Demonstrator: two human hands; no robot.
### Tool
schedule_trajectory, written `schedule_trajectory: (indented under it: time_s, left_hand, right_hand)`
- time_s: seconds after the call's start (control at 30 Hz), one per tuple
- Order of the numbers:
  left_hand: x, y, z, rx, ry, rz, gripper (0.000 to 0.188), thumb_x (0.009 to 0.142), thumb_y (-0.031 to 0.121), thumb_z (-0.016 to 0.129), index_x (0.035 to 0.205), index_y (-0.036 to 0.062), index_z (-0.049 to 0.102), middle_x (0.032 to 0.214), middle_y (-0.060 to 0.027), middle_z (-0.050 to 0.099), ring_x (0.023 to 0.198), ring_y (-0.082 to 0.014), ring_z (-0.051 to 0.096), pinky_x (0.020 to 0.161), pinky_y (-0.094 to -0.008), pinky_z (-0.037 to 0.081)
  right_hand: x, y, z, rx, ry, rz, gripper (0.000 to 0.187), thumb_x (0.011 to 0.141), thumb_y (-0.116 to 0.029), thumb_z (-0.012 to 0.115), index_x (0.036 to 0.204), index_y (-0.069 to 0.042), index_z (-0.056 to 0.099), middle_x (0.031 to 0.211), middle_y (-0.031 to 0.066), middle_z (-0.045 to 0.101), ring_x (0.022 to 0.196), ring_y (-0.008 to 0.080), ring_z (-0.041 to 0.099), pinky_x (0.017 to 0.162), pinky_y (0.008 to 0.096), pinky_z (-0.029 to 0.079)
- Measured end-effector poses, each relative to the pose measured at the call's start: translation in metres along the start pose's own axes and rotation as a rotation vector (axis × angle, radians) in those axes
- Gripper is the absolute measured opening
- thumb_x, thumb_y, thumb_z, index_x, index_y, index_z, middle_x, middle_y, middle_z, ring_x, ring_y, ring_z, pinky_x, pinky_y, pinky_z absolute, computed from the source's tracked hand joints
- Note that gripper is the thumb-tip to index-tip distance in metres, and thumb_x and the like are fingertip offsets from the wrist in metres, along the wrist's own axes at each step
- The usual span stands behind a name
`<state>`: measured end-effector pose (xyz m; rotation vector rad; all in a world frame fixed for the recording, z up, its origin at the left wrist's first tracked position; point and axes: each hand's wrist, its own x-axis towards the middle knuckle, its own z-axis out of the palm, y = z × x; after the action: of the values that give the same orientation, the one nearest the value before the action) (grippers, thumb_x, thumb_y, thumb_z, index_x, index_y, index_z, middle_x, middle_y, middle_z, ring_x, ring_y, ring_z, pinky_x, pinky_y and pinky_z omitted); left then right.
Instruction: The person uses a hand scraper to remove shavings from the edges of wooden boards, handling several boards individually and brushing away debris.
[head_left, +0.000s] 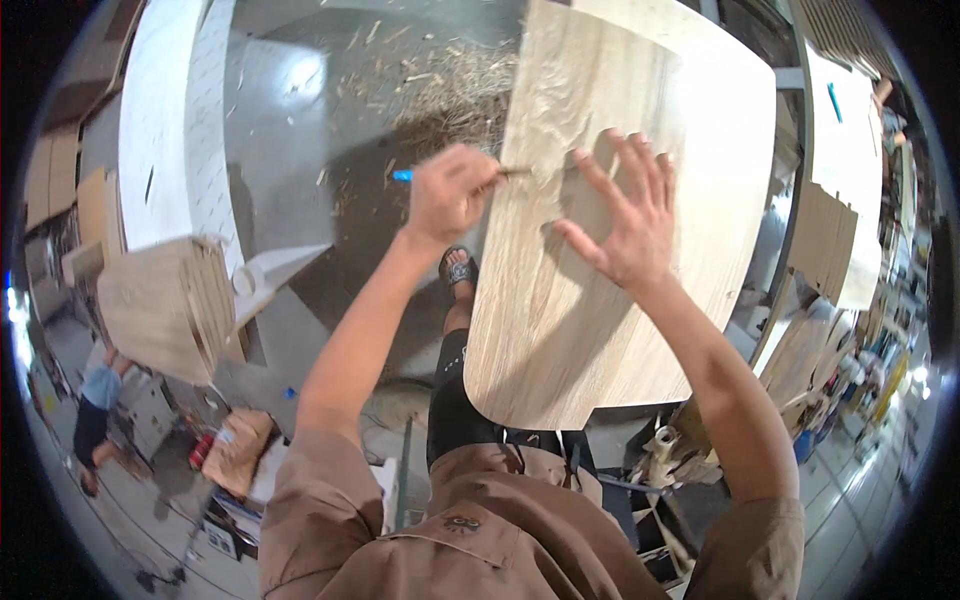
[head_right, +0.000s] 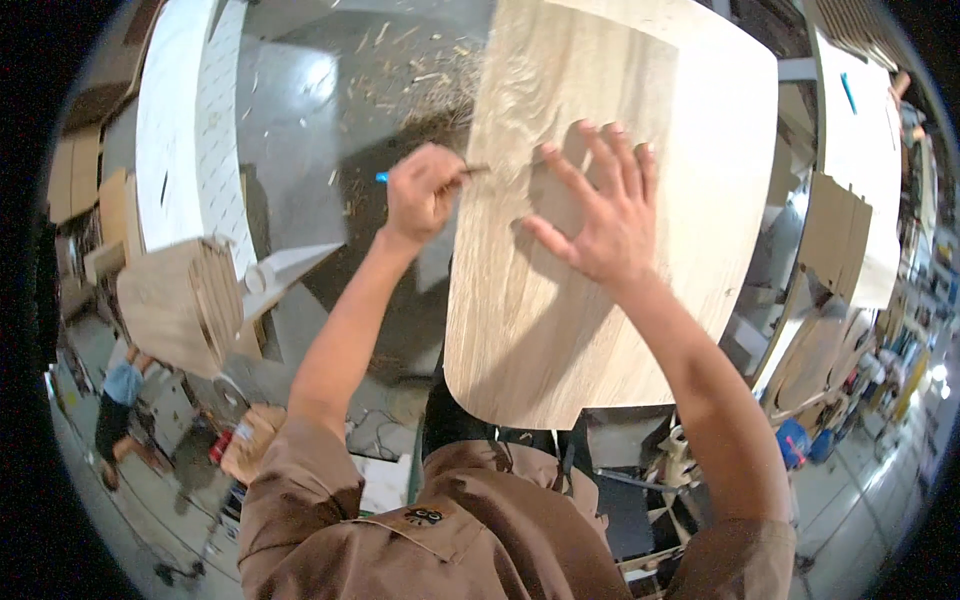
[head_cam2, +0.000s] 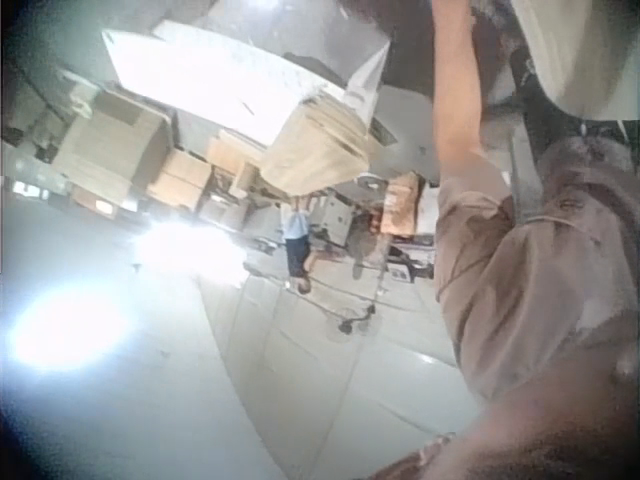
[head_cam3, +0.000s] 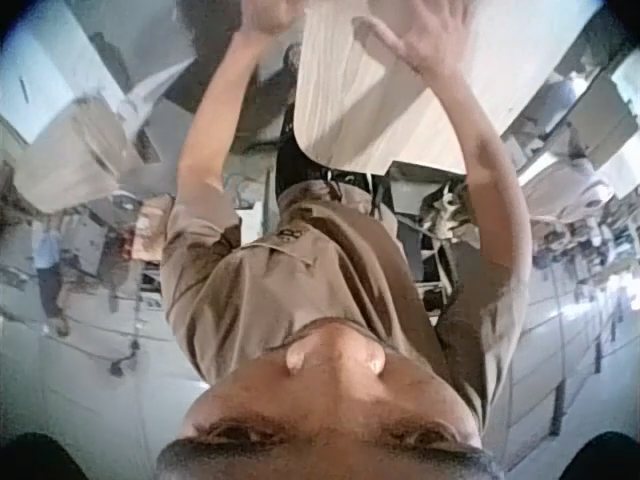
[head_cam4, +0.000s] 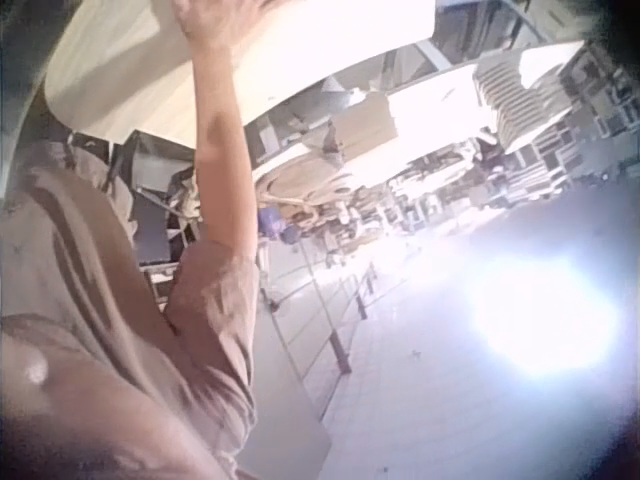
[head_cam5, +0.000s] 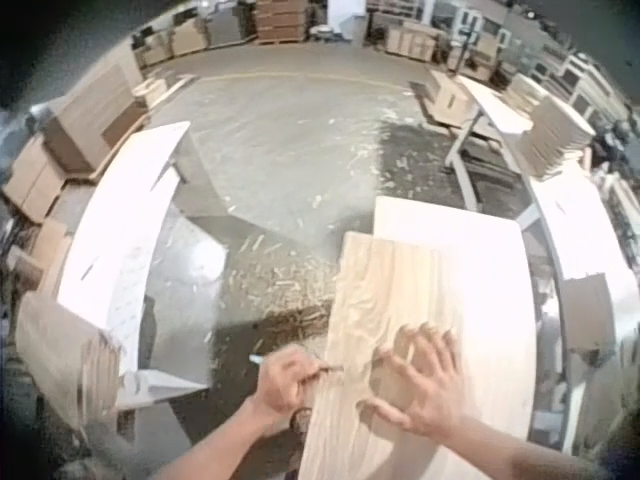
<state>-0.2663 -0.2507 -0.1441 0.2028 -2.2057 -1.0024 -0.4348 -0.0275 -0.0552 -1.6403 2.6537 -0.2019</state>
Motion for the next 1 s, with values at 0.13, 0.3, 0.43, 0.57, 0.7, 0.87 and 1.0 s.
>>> schedule_trajectory:
  time_s: [0.13,0.3,0.43,0.57,0.7,0.87,1.0]
  left_hand:
    - [0.095,-0.064,0.019,0.081,0.044,0.041,0.016,0.091,0.007,0.079,0.106,0.0092,0.075,0.098,-0.0104,0.078,0.086,-0.0346,0.075,0.072,-0.0435,0.06]
    - [0.226,-0.13,0.041,0.218,-0.154,0.032,0.031,0.107,0.021,0.066,0.137,0.0154,0.073,0.107,-0.0161,0.079,0.093,-0.0351,0.076,0.081,-0.0451,0.06]
    - [0.239,-0.141,0.045,-0.012,-0.181,-0.407,0.037,0.111,0.025,0.06,0.146,0.017,0.071,0.111,-0.0161,0.081,0.1,-0.0366,0.078,0.086,-0.0463,0.059]
    - [0.197,-0.136,0.029,-0.335,0.02,-0.248,0.032,0.107,0.015,0.068,0.138,0.0116,0.073,0.114,-0.0133,0.08,0.097,-0.0285,0.077,0.086,-0.0385,0.061]
    - [0.191,-0.093,0.022,-0.092,-0.096,-0.201,0.036,0.11,0.017,0.061,0.143,0.0112,0.072,0.12,-0.0136,0.08,0.103,-0.0306,0.078,0.091,-0.0404,0.06]
    - [0.171,-0.093,0.016,-0.14,-0.275,-0.085,0.041,0.11,0.021,0.06,0.15,0.01,0.067,0.13,-0.0188,0.078,0.114,-0.033,0.076,0.1,-0.0404,0.057]
    - [0.097,-0.036,0.0,-0.027,-0.274,0.101,0.047,0.097,-0.005,0.059,0.135,0.0116,0.078,0.127,-0.0072,0.081,0.114,-0.0336,0.073,0.104,-0.0435,0.055]
  right_hand:
    - [0.004,-0.004,-0.006,0.088,-0.012,0.021,0.078,0.091,-0.08,0.067,0.156,-0.037,0.063,0.173,0.0085,0.041,0.164,0.0356,0.032,0.137,0.0615,0.015]
    - [0.002,0.002,-0.009,0.112,-0.014,0.041,0.077,0.089,-0.08,0.069,0.154,-0.039,0.063,0.172,0.0068,0.044,0.163,0.0339,0.034,0.137,0.0616,0.016]
    - [0.001,0.0,-0.008,0.125,-0.004,0.051,0.076,0.089,-0.081,0.068,0.155,-0.041,0.063,0.172,0.0062,0.044,0.163,0.0327,0.034,0.137,0.061,0.015]
    - [0.004,-0.003,-0.008,0.121,-0.026,0.056,0.076,0.09,-0.081,0.067,0.155,-0.041,0.063,0.172,0.0057,0.045,0.163,0.032,0.034,0.138,0.0599,0.014]
    - [-0.002,0.001,-0.006,0.089,-0.028,0.053,0.076,0.09,-0.081,0.066,0.155,-0.041,0.063,0.171,0.0051,0.045,0.164,0.0318,0.033,0.138,0.0589,0.014]
    - [0.004,0.001,-0.005,0.059,0.007,0.011,0.076,0.095,-0.084,0.06,0.16,-0.046,0.056,0.172,0.0023,0.044,0.165,0.0293,0.032,0.139,0.0565,0.014]
    - [-0.005,0.009,0.002,0.029,0.03,0.013,0.073,0.095,-0.082,0.061,0.16,-0.048,0.056,0.171,0.0019,0.045,0.164,0.0277,0.032,0.139,0.0548,0.017]
